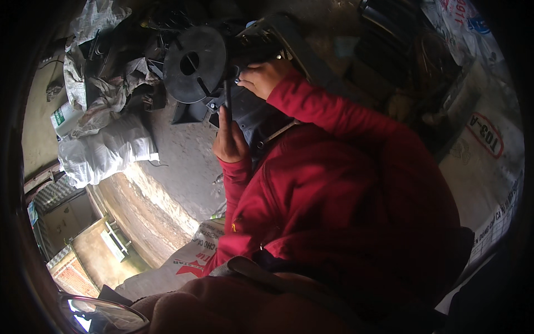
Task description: The person assembles a metal component by inserting bolts and tightening them with a wrench. They reposition the part on their lap and continue fastening multiple bolts to secure the assembly.
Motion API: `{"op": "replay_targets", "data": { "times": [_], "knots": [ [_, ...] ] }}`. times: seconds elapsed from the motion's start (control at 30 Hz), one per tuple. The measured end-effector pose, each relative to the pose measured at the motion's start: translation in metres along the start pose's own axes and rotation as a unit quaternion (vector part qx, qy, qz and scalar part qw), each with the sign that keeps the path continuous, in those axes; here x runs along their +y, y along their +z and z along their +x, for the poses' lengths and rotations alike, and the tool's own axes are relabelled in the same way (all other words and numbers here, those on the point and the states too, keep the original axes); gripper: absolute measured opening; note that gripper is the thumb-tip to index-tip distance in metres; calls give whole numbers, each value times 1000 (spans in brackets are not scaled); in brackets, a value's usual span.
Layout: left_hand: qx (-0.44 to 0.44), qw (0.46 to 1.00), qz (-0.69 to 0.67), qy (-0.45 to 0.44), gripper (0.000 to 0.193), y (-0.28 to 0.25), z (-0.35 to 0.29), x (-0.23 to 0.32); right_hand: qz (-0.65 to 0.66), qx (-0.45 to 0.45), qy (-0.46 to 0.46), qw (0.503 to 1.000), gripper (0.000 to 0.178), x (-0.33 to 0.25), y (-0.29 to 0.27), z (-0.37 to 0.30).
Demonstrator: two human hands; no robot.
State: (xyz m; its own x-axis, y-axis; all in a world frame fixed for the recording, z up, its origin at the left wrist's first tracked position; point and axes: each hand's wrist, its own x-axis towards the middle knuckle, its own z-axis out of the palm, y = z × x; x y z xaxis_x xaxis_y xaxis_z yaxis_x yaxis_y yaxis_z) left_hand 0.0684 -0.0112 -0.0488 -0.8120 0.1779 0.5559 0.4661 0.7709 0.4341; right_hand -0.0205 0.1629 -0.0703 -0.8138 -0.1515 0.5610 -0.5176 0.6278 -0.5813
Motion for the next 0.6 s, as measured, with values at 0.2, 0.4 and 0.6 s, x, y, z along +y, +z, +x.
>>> {"op": "replay_targets", "data": {
  "times": [0.2, 0.4, 0.6],
  "knots": [
    [49, 998, -49, 9, 49, -4, 12, 5, 20, -19, 12, 1000, 11, 3, 0, -4],
    [1, 1000, -16, -16, 48, 2, 11, -1, 14, -8, 9, 1000, 11, 5, -2, 2],
    [-88, 994, 62, -29, 48, 9, 2, -6, 3, -11, 13, 1000, 12, 3, -2, -4]
  ]
}}
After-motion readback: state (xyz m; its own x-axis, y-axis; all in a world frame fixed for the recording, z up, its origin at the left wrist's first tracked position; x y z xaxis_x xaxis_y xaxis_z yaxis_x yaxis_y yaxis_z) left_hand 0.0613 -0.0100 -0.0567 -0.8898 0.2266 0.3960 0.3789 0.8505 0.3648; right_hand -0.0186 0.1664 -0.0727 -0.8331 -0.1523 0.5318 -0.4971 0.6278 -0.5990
